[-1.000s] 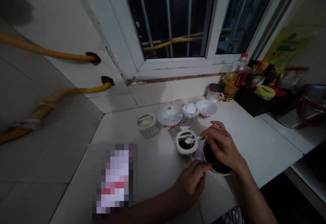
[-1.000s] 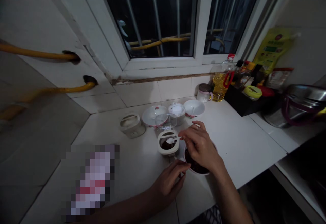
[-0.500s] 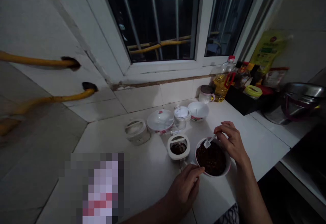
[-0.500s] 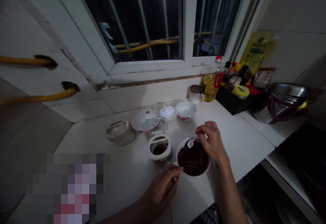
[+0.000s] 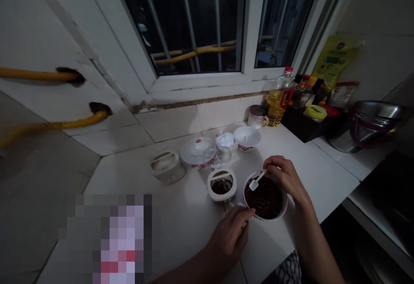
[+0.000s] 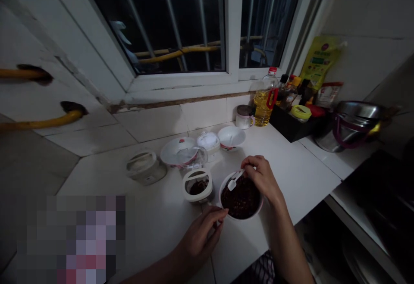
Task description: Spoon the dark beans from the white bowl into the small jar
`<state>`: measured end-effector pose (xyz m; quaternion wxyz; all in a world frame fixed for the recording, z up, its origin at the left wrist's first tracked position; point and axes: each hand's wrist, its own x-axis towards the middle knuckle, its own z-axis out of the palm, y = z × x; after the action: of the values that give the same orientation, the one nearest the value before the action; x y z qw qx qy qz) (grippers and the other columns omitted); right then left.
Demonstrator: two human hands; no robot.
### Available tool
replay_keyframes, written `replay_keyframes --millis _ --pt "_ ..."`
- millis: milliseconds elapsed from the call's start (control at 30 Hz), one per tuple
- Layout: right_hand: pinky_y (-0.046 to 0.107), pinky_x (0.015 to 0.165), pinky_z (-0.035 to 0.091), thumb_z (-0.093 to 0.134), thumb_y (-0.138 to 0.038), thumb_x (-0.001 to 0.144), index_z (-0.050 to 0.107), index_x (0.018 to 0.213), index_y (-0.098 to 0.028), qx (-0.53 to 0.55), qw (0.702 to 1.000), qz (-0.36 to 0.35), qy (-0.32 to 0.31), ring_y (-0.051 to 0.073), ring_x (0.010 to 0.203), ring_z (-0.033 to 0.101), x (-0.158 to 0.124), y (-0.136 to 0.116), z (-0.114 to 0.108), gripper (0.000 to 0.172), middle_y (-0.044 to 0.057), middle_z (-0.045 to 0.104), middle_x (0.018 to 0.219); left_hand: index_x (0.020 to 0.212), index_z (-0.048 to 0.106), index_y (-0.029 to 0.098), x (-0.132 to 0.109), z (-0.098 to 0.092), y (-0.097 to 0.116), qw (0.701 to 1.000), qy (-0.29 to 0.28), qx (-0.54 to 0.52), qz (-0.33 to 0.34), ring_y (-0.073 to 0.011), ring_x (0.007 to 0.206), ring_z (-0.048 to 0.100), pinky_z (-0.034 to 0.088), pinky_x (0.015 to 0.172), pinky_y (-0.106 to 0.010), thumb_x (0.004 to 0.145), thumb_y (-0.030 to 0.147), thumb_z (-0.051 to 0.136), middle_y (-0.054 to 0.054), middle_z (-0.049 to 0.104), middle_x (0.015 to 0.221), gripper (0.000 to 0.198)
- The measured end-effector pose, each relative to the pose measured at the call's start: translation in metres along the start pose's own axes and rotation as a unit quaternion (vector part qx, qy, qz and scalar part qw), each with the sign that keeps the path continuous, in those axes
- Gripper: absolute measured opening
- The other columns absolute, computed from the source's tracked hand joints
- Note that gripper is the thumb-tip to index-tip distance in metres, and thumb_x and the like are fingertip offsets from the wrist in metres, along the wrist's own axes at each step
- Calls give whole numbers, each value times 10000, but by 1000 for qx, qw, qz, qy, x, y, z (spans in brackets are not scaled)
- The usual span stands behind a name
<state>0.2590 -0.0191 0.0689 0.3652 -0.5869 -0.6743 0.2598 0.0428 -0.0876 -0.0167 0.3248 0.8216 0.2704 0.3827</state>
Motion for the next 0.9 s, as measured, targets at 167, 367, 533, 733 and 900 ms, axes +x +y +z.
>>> replay_keyframes --millis 167,367,533,733,900 --pt "431 1019 298 490 -167 769 645 729 -232 1 996 -64 -66 212 860 558 0 1 5 173 -9 634 618 1311 436 239 -1 0 -1 1000 -9 2 -5 -165 911 572 504 800 -262 898 24 428 -66 570 1051 466" --pt "339 819 411 499 -199 709 632 640 -214 85 996 9 -39 193 718 568 2 -4 3 150 -13 587 535 1311 444 242 -1 1 0 1000 -4 4 -2 -160 883 578 510 778 -255 891 20 431 -62 573 1040 475" --pt "271 608 400 510 -230 666 624 651 -190 185 978 95 -34 142 524 508 3 -2 -1 121 -31 554 502 1316 439 242 0 0 0 1000 8 9 10 -159 883 585 517 763 -248 883 13 434 -63 581 1043 490" --pt "324 777 425 515 -233 695 632 652 -204 119 992 40 -31 181 653 562 2 -2 -1 128 -18 575 528 1309 451 238 1 -1 1 1000 4 12 4 -166 896 591 522 770 -259 891 29 439 -66 591 1046 468" --pt "404 1055 264 498 -180 733 641 674 -224 71 989 -44 -120 158 637 567 1 -5 4 162 -50 588 514 1300 459 236 0 0 1 1000 3 13 1 -171 898 595 527 770 -268 893 38 433 -68 594 1033 453"
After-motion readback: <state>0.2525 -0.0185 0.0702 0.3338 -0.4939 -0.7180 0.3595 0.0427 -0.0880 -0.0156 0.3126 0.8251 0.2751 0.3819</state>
